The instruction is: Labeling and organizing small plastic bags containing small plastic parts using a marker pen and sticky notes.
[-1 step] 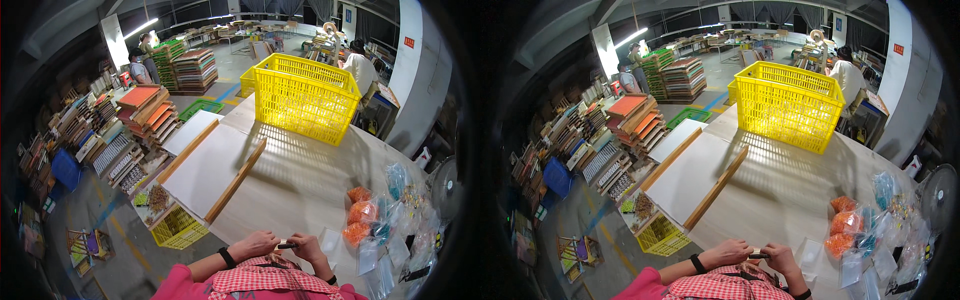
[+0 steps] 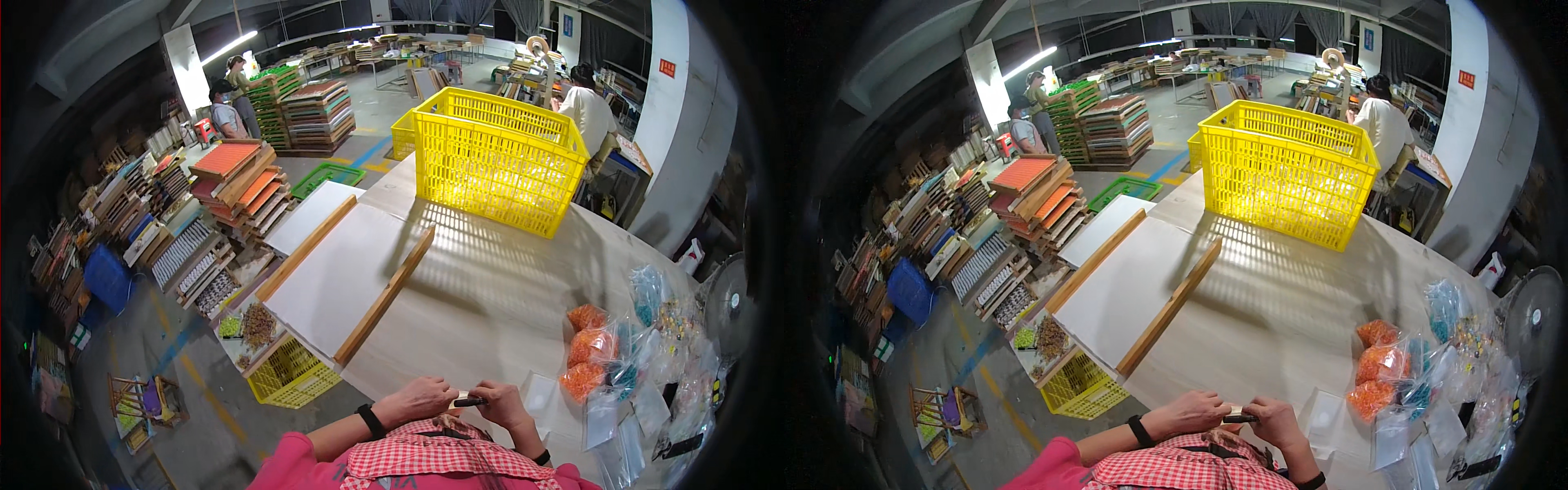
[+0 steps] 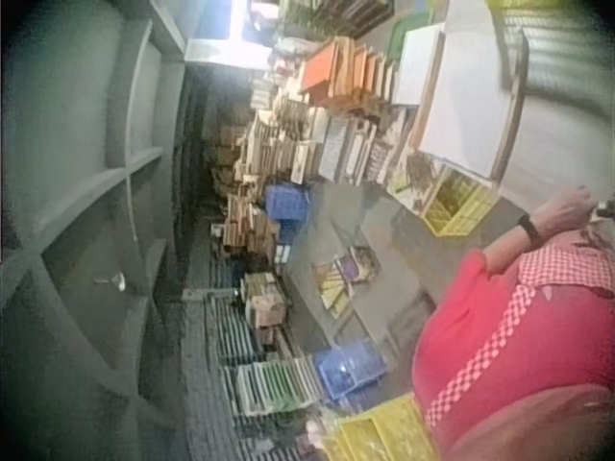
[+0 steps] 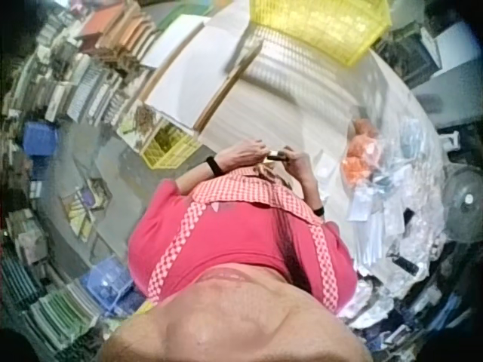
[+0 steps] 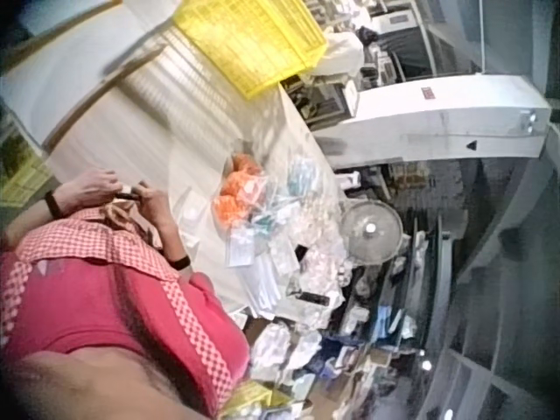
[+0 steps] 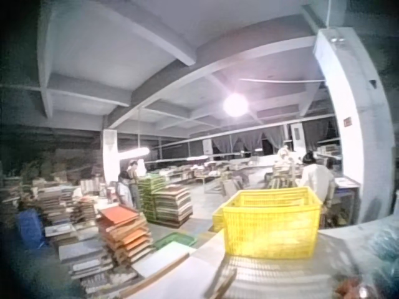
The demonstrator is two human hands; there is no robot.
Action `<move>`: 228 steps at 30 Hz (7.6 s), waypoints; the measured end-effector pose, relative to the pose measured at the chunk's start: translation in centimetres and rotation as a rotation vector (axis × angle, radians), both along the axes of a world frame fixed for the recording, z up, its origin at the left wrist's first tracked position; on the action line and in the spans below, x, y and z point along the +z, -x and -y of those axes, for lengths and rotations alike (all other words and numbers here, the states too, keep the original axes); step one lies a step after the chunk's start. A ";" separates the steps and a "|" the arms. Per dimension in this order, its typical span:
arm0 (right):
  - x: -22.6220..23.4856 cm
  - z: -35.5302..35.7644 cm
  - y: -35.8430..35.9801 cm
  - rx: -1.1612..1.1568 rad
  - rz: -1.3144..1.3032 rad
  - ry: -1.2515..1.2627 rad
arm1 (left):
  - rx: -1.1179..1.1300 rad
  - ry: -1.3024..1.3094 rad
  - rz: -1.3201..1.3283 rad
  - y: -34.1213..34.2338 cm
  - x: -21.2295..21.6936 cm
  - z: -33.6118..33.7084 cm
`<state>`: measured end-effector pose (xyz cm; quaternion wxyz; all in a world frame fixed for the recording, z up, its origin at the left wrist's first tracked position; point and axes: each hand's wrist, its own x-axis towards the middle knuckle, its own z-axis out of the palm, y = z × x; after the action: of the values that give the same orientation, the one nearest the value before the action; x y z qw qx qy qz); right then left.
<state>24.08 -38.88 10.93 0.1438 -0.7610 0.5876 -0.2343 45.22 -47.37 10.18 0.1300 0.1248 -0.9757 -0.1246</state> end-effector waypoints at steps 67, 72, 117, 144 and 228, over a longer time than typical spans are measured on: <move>1.6 0.0 -1.2 0.070 -0.007 -0.079 | 0.063 -0.051 -0.081 0.1 -1.9 -0.3; 0.8 0.3 -1.5 0.083 -0.041 -0.086 | 0.015 -0.134 -0.091 0.0 -2.2 -0.3; -0.5 -3.4 1.3 -0.319 -0.028 -0.051 | -0.065 -0.098 0.196 -3.3 2.8 4.3; -1.7 -13.1 7.2 -1.039 0.871 -0.151 | -0.319 -0.092 -0.381 -0.5 21.3 1.8; -17.2 -21.8 40.6 -1.639 1.846 0.788 | -0.171 -0.288 -0.051 9.8 23.1 -7.3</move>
<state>-16.49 -17.10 -6.23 0.0768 0.2696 0.4557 -0.8448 35.46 -40.10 33.28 0.1246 0.0556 -0.9512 -0.2768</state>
